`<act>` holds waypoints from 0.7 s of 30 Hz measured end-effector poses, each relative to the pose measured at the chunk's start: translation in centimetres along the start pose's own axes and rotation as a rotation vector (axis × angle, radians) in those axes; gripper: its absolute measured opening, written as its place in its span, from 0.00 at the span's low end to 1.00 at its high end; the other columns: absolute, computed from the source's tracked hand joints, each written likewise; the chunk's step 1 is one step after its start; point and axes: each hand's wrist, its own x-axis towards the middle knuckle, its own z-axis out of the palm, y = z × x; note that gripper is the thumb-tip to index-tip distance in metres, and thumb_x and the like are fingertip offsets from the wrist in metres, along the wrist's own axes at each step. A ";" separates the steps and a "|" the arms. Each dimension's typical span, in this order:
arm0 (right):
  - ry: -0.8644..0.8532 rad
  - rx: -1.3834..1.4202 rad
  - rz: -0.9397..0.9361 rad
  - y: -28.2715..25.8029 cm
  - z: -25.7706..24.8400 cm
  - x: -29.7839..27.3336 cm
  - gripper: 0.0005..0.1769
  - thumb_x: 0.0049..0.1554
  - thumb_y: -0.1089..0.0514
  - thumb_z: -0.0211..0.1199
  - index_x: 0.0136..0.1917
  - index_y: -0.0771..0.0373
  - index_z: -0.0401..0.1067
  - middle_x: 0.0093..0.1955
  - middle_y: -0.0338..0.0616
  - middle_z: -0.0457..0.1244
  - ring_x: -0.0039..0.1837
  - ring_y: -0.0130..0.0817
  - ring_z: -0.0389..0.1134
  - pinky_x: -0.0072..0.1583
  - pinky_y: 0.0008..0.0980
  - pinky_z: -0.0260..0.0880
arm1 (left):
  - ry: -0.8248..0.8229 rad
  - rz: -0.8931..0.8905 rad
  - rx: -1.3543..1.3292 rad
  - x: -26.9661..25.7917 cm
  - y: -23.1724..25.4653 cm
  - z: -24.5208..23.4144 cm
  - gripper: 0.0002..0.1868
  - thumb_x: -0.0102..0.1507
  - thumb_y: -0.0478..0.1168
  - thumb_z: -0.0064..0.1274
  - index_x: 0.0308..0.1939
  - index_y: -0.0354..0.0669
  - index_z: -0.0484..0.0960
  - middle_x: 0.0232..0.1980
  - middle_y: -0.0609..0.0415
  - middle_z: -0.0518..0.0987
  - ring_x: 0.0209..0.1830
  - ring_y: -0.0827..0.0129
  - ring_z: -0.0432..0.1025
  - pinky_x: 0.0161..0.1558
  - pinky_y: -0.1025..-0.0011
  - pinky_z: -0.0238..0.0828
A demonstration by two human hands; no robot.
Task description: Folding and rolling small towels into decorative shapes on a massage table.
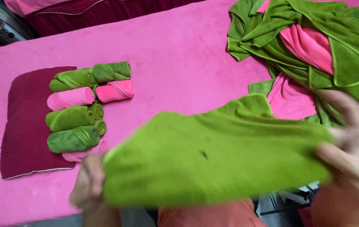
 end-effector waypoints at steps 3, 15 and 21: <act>0.170 0.266 -0.236 0.6 -3.2 -0.8 0.64 0.41 0.41 0.64 0.89 0.60 0.57 0.81 0.41 0.64 0.76 0.28 0.70 0.76 0.30 0.77 | 0.168 1.024 1.556 9.0 -9.3 -0.5 0.05 0.67 0.26 0.69 0.44 0.24 0.89 0.53 0.26 0.83 0.55 0.36 0.79 0.56 0.41 0.78; -0.066 -0.013 -0.074 2.3 -1.9 14.5 0.35 0.55 0.58 0.71 0.75 0.43 0.69 0.39 0.25 0.64 0.41 0.16 0.68 0.45 0.21 0.71 | 0.709 1.512 1.583 9.2 4.8 2.7 0.13 0.58 0.18 0.54 0.39 0.36 0.86 0.38 0.51 0.84 0.40 0.66 0.78 0.48 0.74 0.80; -0.024 -0.193 -0.221 0.0 -1.4 8.4 0.40 0.62 0.62 0.56 0.84 0.44 0.54 0.53 0.30 0.50 0.49 0.23 0.59 0.45 0.28 0.70 | 0.573 1.520 1.876 8.7 -0.6 2.3 0.17 0.63 0.28 0.63 0.55 0.40 0.80 0.50 0.55 0.82 0.45 0.73 0.78 0.49 0.79 0.78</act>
